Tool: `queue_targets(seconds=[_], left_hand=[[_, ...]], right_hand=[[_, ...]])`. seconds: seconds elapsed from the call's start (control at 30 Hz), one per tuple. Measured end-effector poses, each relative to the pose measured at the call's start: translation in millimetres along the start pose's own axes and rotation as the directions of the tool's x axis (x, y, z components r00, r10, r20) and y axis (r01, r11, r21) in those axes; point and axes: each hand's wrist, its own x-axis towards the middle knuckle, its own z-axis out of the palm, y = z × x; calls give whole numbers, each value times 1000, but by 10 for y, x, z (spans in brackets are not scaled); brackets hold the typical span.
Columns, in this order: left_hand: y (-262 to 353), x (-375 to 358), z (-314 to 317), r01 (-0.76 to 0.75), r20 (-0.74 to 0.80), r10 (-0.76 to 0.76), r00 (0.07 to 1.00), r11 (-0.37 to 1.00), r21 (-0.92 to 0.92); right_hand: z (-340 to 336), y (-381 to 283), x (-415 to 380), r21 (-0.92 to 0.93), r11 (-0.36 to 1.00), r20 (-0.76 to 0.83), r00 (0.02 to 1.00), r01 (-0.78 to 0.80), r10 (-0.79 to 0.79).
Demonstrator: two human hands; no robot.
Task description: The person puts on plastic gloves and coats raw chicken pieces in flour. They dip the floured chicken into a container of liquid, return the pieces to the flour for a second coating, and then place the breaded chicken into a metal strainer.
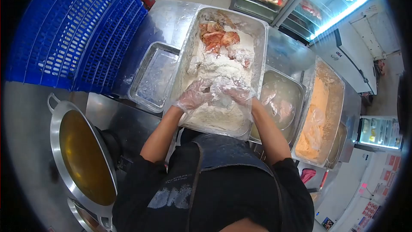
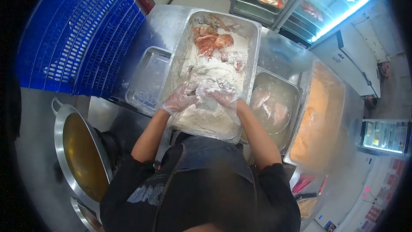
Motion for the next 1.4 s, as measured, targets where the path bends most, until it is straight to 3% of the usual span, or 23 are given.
queue_targets(seconds=[0.07, 0.13, 0.17, 0.2, 0.3, 0.37, 0.43, 0.5, 0.57, 0.63, 0.7, 0.77, 0.9, 0.97, 1.0, 1.03, 1.1, 1.17, 1.23, 1.3, 1.33, 1.37, 1.4], left_hand=[[202, -48, 40, -10, 41, 21, 999, 970, -242], [166, -19, 95, -11, 33, 12, 999, 999, -45], [83, -14, 152, -2, 5, 2, 1000, 990, 142], [-260, 10, 301, -109, -130, 158, 979, 940, 322], [-149, -19, 354, -108, -98, 186, 978, 843, 527], [-116, -74, 358, -189, -97, 282, 955, 824, 533], [-119, -41, 403, -238, -132, 361, 923, 807, 541], [-131, 36, 467, -445, -196, 536, 821, 817, 367], [-95, 38, 521, -403, -200, 541, 817, 784, 473], [-48, 47, 603, -359, -203, 551, 810, 738, 572], [-11, 54, 681, -262, -288, 433, 854, 836, 482], [-72, 132, 708, -232, -300, 409, 862, 843, 485], [-116, 277, 697, -178, -289, 379, 879, 823, 539], [-252, 358, 743, -176, -307, 430, 849, 778, 602], [-250, 370, 788, -159, -325, 439, 837, 765, 625], [-250, 376, 849, -139, -344, 447, 826, 752, 644], [-108, 397, 927, -101, -322, 324, 889, 828, 552], [-112, 480, 990, -230, -278, 415, 866, 826, 515], [-115, 569, 967, -201, -261, 465, 846, 732, 651], [-129, 693, 873, -568, -74, 868, 492, 384, 728], [-203, 747, 795, -547, -92, 862, 499, 396, 738], [-374, 834, 691, -509, -128, 725, 677, 586, 630], [-600, 933, 558, -426, -135, 556, 820, 751, 505]], right_hand=[[-28, -127, -15, -106, 994, 11, 1000, 14, -12], [-77, -357, -65, -382, 924, 97, 995, 24, 14], [-41, -335, -76, -369, 929, 78, 997, 7, 23], [9, -268, -95, -340, 939, 83, 996, 51, -24], [193, 11, -109, -297, 950, -7, 994, 98, -105], [307, -27, -146, -444, 880, -150, 955, 167, -257], [297, -232, -175, -338, 941, -283, 953, 6, -108], [289, -279, -174, -232, 965, -380, 924, -122, 25], [309, -235, -153, -404, 905, -421, 905, -131, -57], [368, -134, -94, -322, 940, -487, 871, -112, -63], [468, -5, -46, -240, 967, -547, 835, -84, -64], [538, 57, -33, -551, 832, -752, 392, 66, -530], [523, 57, 37, -554, 833, -796, 293, 1, -530], [463, 41, 46, -485, 874, -827, 316, 18, -465], [423, 39, 0, -377, 926, -825, 450, 12, -341], [378, 42, -43, -377, 926, -823, 453, 12, -341], [280, 78, -135, -601, 799, -779, 236, -20, -581], [161, 35, -327, -616, 781, -773, 272, -101, -574], [-56, -122, -601, -29, 995, -728, 684, -98, 46], [-173, -38, -779, -279, 928, -881, 451, -246, -145], [-263, -24, -901, -182, 924, -894, 448, -337, -13], [-392, 11, -1016, -95, 902, -894, 434, -421, 109], [-465, 277, -1117, -214, 829, -859, 503, -516, 92]])
